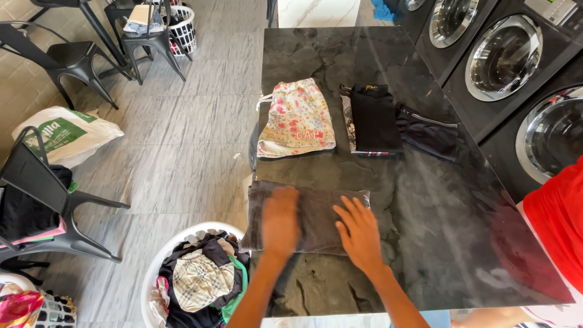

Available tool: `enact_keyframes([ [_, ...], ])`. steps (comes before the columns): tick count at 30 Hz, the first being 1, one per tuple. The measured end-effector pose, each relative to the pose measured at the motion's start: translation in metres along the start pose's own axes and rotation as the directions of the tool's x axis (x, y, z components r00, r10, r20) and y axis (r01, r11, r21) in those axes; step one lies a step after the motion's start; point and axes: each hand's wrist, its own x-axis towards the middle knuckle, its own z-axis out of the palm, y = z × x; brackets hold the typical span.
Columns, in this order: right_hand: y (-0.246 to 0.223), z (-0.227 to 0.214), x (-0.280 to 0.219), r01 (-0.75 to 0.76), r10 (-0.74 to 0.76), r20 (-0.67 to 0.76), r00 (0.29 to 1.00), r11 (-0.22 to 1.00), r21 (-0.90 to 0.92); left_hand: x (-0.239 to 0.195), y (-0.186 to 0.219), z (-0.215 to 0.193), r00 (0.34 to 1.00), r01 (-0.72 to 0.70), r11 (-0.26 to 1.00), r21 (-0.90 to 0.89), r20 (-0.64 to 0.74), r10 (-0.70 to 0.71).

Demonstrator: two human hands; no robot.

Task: Folding various items of laundry on a counter in a laundry shop.

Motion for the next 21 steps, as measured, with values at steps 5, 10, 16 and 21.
enact_keyframes([
  [5,-0.009,0.046,0.012,0.051,-0.045,0.117,0.992,0.998,-0.042,-0.036,0.009,0.085,0.993,-0.099,0.989,0.108,0.069,0.092],
  [10,0.001,0.031,0.015,0.089,-0.052,0.25,0.967,0.986,-0.141,-0.041,-0.004,0.066,0.99,0.039,0.984,0.172,0.126,-0.061],
  [16,0.021,0.003,0.031,-0.194,0.314,0.461,0.83,0.937,-0.29,-0.031,-0.02,0.028,0.862,0.365,0.829,0.425,0.182,-0.473],
  [21,0.062,0.041,0.014,-0.447,0.42,-0.165,0.893,0.872,-0.198,-0.039,-0.062,0.037,0.624,0.741,0.645,0.185,0.164,-0.764],
])
